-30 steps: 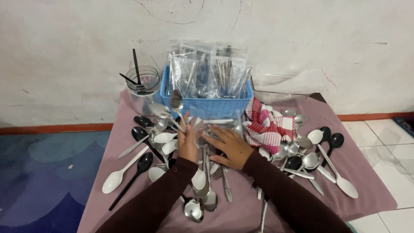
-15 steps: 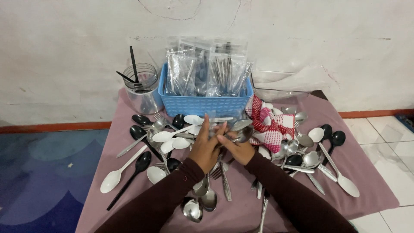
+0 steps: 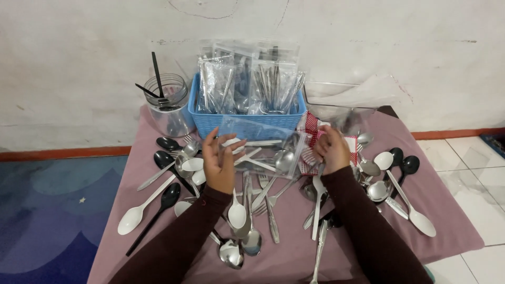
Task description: Cleaning metal spoons and forks with a cloth and placing them into individual plastic bags.
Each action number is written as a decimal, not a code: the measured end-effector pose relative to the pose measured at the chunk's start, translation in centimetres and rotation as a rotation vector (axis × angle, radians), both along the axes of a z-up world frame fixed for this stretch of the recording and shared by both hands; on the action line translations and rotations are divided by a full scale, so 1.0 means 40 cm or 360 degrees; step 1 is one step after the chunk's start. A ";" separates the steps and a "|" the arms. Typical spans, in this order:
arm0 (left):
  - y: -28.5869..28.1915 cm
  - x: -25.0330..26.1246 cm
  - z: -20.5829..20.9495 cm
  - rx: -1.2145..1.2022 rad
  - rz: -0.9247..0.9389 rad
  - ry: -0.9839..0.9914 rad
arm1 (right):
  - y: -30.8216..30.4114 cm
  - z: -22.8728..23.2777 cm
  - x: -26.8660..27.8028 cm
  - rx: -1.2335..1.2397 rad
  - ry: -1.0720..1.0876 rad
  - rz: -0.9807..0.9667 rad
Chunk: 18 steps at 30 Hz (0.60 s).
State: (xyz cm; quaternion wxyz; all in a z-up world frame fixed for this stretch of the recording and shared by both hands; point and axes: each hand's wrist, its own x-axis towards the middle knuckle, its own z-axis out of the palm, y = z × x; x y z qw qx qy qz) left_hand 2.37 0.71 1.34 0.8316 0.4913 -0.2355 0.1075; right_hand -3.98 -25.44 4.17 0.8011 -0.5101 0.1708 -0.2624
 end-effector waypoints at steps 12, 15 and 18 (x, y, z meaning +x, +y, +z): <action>0.021 0.031 0.010 -0.0120 0.0135 0.0307 | 0.105 0.022 -0.024 -0.0165 0.0018 0.0348; 0.015 0.046 -0.010 -0.0181 0.0137 0.0334 | 0.110 0.051 -0.031 -0.0293 -0.0151 0.0550; 0.016 0.051 -0.017 -0.0244 0.0037 0.0380 | 0.114 0.037 -0.024 -0.0350 -0.0066 0.0533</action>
